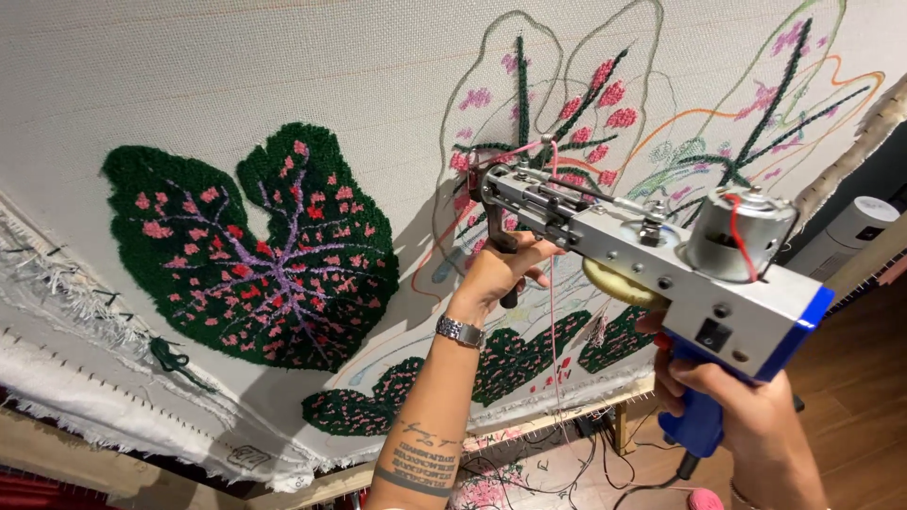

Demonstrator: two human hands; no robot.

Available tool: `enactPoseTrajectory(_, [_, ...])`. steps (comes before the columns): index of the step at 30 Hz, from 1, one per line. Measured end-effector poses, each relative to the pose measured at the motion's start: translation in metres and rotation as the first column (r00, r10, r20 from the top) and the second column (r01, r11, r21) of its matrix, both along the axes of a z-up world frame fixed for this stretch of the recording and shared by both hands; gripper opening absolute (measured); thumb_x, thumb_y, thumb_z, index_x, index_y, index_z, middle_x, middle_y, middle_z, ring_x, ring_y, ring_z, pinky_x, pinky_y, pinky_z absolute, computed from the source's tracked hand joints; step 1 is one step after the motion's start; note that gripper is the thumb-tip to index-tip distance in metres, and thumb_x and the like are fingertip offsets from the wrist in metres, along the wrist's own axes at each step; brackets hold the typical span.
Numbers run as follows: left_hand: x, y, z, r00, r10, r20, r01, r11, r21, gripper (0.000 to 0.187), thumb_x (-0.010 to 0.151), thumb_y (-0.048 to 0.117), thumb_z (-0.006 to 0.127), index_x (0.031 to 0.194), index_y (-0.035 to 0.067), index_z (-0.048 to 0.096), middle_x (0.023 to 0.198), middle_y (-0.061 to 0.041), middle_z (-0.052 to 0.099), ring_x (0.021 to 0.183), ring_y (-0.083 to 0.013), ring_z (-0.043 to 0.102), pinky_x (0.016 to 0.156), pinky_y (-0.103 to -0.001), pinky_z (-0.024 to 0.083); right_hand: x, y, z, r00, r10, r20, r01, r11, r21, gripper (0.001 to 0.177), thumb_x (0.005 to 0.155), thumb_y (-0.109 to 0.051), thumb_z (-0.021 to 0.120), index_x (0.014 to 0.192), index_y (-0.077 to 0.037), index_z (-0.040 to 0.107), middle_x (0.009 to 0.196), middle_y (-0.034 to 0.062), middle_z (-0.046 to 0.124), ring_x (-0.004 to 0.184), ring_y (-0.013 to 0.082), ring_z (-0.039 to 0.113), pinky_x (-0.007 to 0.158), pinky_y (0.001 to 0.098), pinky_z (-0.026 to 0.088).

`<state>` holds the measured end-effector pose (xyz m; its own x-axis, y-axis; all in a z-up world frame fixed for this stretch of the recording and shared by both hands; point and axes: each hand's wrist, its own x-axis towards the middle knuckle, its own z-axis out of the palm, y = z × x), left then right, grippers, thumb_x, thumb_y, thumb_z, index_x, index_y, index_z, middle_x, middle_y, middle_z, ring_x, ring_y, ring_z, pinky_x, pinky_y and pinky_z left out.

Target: Using a mechanical tufting gun to apply yarn into a canvas to create a decorative rug pattern.

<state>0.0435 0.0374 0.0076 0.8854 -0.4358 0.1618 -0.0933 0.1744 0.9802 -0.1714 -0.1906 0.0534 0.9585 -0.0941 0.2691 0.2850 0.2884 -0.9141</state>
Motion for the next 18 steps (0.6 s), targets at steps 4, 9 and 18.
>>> enactPoseTrajectory(4, [0.005,0.003,0.007,0.997,0.031,-0.066,-0.036,0.996,-0.078,0.034,0.087,0.025,0.080,0.070,0.018,0.053,0.078,0.002,0.067,0.063,-0.0130,0.073,0.042,-0.023,0.036,0.010,0.005,-0.006,0.999,0.017,-0.036,-0.019,0.999,-0.048,0.046,0.074,0.007,0.061,0.119,0.016,0.061,0.083,0.0174,0.059,0.063,0.0219,0.053,0.049,0.0360,0.045])
enactPoseTrajectory(9, [0.023,0.003,-0.009,0.998,0.019,-0.063,-0.029,0.988,-0.152,0.034,0.085,0.018,0.081,0.069,0.017,0.051,0.076,0.005,0.064,0.065,-0.0125,0.073,0.043,-0.026,0.042,0.014,0.005,-0.014,0.997,-0.042,-0.070,0.037,0.997,-0.064,0.041,0.077,0.004,0.061,0.116,0.017,0.062,0.077,0.0174,0.058,0.061,0.0227,0.053,0.050,0.0358,0.044])
enactPoseTrajectory(18, [0.006,0.010,0.024,1.000,-0.013,0.009,0.013,0.998,-0.062,0.020,0.091,0.021,0.075,0.106,0.007,0.076,0.092,0.000,0.069,0.072,-0.0153,0.069,0.048,-0.027,0.047,0.017,0.004,-0.010,1.000,-0.017,0.000,0.017,1.000,0.019,0.041,0.077,0.003,0.060,0.115,0.019,0.061,0.081,0.0175,0.059,0.059,0.0218,0.052,0.049,0.0363,0.043])
